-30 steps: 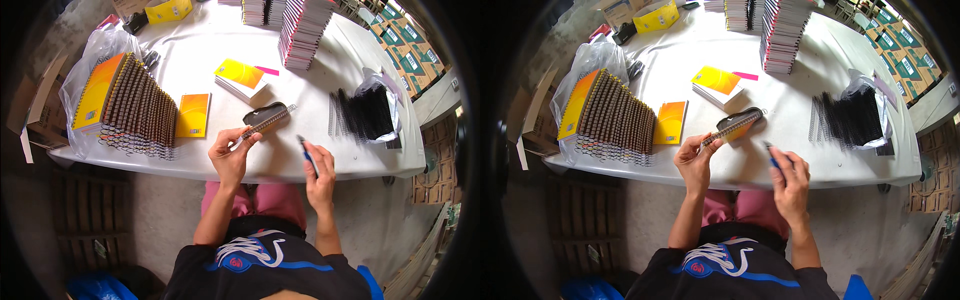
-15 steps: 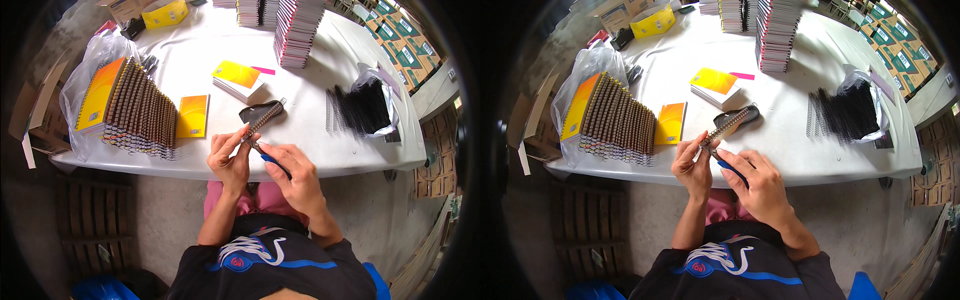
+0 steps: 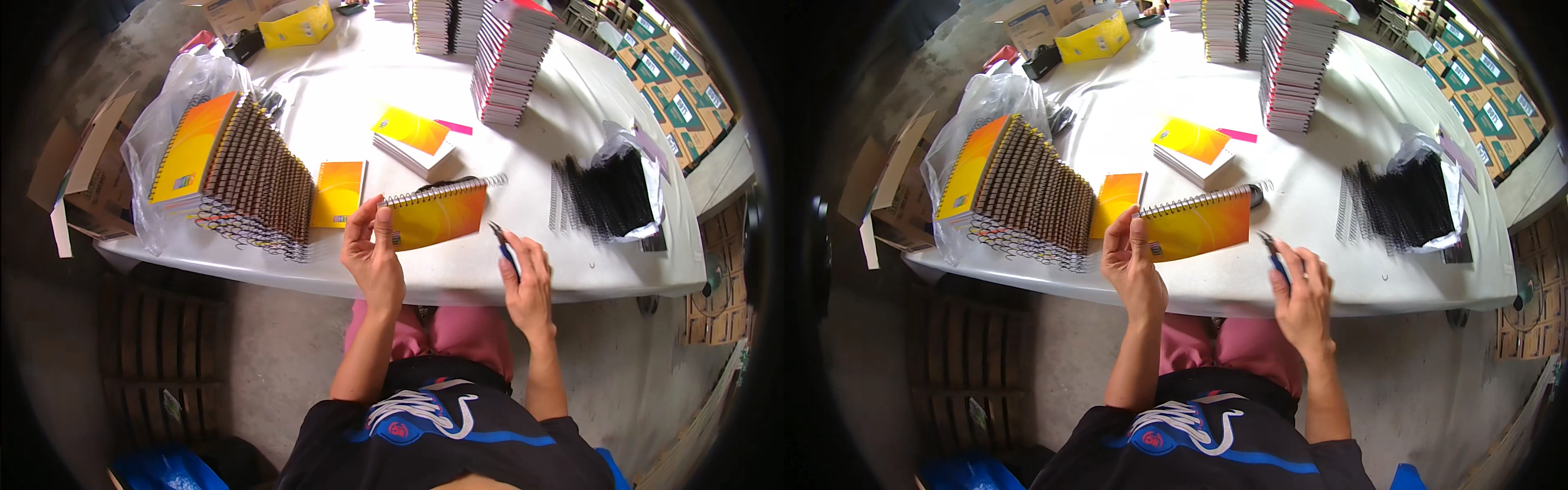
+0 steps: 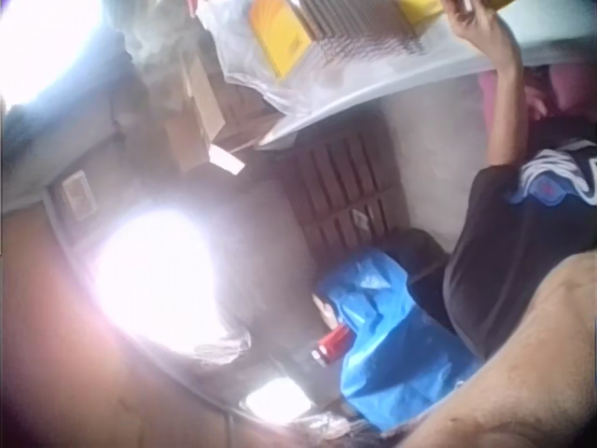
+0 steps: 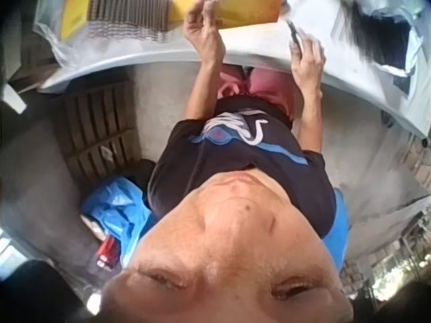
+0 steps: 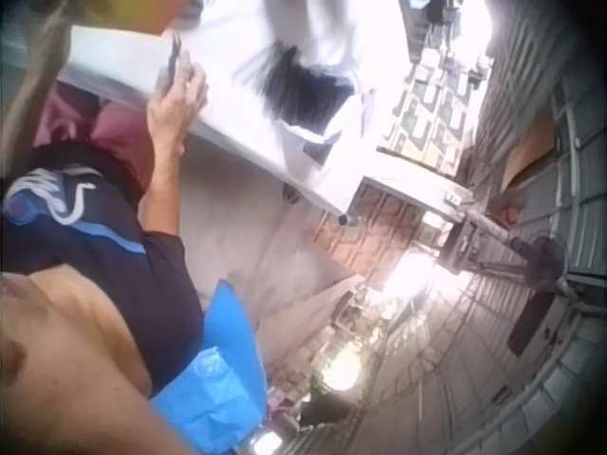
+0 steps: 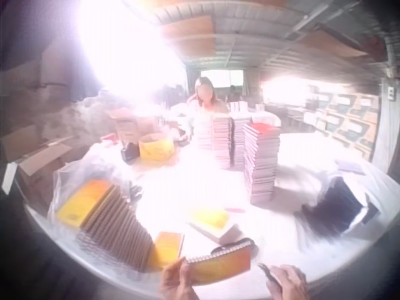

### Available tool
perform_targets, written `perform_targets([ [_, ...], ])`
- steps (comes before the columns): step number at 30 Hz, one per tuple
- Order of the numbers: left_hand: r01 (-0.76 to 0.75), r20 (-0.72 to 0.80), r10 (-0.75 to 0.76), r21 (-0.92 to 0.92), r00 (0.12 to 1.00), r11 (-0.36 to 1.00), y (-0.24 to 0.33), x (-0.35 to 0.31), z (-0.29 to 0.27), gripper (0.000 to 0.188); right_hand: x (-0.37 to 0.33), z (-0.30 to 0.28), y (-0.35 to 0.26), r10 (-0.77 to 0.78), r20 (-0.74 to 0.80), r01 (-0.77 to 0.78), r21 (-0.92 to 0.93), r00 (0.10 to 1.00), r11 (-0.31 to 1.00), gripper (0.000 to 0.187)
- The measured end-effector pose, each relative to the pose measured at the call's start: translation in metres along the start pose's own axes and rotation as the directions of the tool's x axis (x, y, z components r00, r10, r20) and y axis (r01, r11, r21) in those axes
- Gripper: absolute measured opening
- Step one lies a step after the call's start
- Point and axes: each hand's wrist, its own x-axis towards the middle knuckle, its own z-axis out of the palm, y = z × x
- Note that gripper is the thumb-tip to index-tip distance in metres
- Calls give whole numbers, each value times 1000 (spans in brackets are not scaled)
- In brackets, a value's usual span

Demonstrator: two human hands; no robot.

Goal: The person uses a pair of snips to trim the ends of spiral bindings on small notebooks and then stacks the finished notebooks onto a large pile on the table.

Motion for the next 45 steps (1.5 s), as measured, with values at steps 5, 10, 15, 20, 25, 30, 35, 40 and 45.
perform_targets([
  [5, -10, 39, 16, -147, 999, 989, 8, 0, 3, 30, -5, 19, 45, 140, 59, -101, -433, 988, 896, 42],
  [10, -21, 120, 43, -182, 992, 983, 33, -10, -2, 33, 31, 17, -17, 49, 85, -91, 608, 995, 789, 54],
  [15, -464, 154, 463, -31, 873, 885, 84, -15, -15, 40, 76, 15, -59, 39, 61, -63, 997, 997, 40, 37],
  [20, -801, -35, 914, 468, 404, 372, 143, 20, -59, 46, 151, 0, -128, -94, 73, -88, 984, 993, -157, 33],
  [25, -615, -150, 712, 405, 686, 677, 163, 85, -85, 49, 228, 5, -213, -260, 161, -244, 913, 952, -327, 30],
  [30, -478, -66, 517, 297, 854, 827, 155, 106, -91, 50, 294, 3, -232, -257, -370, 373, 927, 893, -39, 22],
  [35, -491, -32, 518, 272, 855, 828, 149, 114, -101, 56, 262, 20, -303, -878, -252, 840, 481, 407, 252, 26],
  [40, -502, 6, 511, 193, 860, 843, 142, 117, -97, 59, 230, 39, -318, -954, -209, 907, 405, 217, 118, 41],
  [45, -585, 93, 595, 357, 798, 729, 137, 118, -94, 54, 272, 46, -259, -630, -121, 504, 721, 767, 475, 48],
])
